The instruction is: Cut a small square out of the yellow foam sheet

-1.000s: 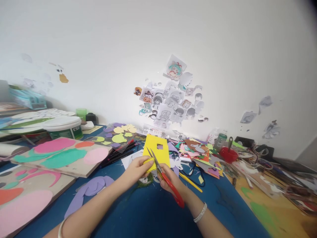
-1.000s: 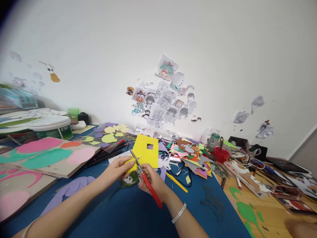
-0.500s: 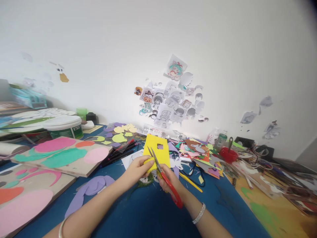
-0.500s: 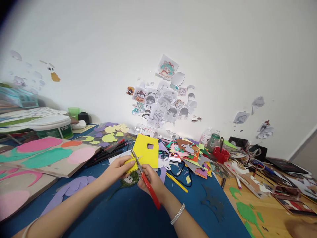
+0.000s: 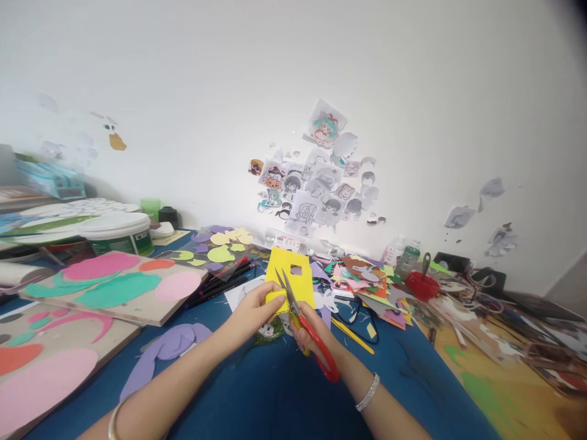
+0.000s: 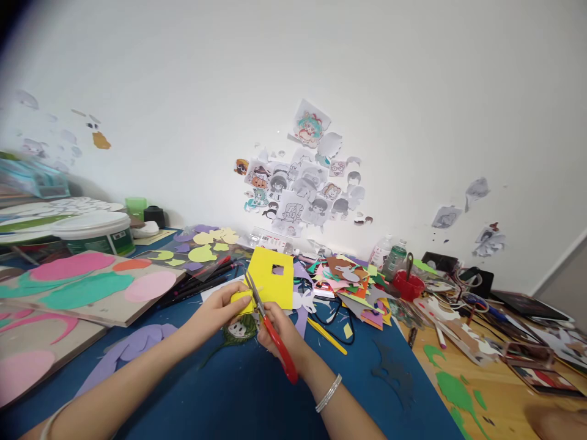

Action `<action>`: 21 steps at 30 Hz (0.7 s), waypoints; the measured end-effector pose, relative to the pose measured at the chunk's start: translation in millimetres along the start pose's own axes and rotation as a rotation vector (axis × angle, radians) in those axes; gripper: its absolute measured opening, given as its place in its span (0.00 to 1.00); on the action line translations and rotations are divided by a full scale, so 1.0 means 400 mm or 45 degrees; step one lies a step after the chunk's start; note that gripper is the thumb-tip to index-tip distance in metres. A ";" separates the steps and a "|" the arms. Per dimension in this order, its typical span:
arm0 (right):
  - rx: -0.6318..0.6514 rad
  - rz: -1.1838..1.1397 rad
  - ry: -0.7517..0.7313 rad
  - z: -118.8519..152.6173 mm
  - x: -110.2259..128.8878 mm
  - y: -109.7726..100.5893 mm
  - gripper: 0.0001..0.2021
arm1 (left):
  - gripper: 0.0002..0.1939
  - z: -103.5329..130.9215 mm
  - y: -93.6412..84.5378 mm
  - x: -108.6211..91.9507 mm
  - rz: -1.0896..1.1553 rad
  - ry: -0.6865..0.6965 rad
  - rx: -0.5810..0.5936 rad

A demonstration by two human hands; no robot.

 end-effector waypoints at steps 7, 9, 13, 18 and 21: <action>0.059 0.028 0.016 0.011 0.015 0.003 0.31 | 0.15 -0.005 0.000 -0.023 0.096 0.041 -0.049; 0.060 0.038 0.021 0.014 0.018 0.002 0.31 | 0.16 -0.004 0.002 -0.026 0.109 0.038 -0.029; 0.065 0.046 0.034 0.017 0.018 0.000 0.31 | 0.17 0.000 -0.003 -0.027 0.092 0.057 -0.015; 0.070 0.050 0.048 0.019 0.022 -0.002 0.29 | 0.16 -0.001 -0.012 -0.036 0.028 0.088 -0.026; 0.068 0.062 0.064 0.020 0.020 -0.005 0.29 | 0.17 -0.004 -0.017 -0.043 0.003 0.088 -0.043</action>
Point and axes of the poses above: each hand's wrist, its own z-axis away from the middle knuckle, its own y-axis out of the palm, x = y × z, the point moved 9 cm from there along -z, towards the middle knuckle, and after that the axes turned 11 degrees about y, right-handed, at the moved point
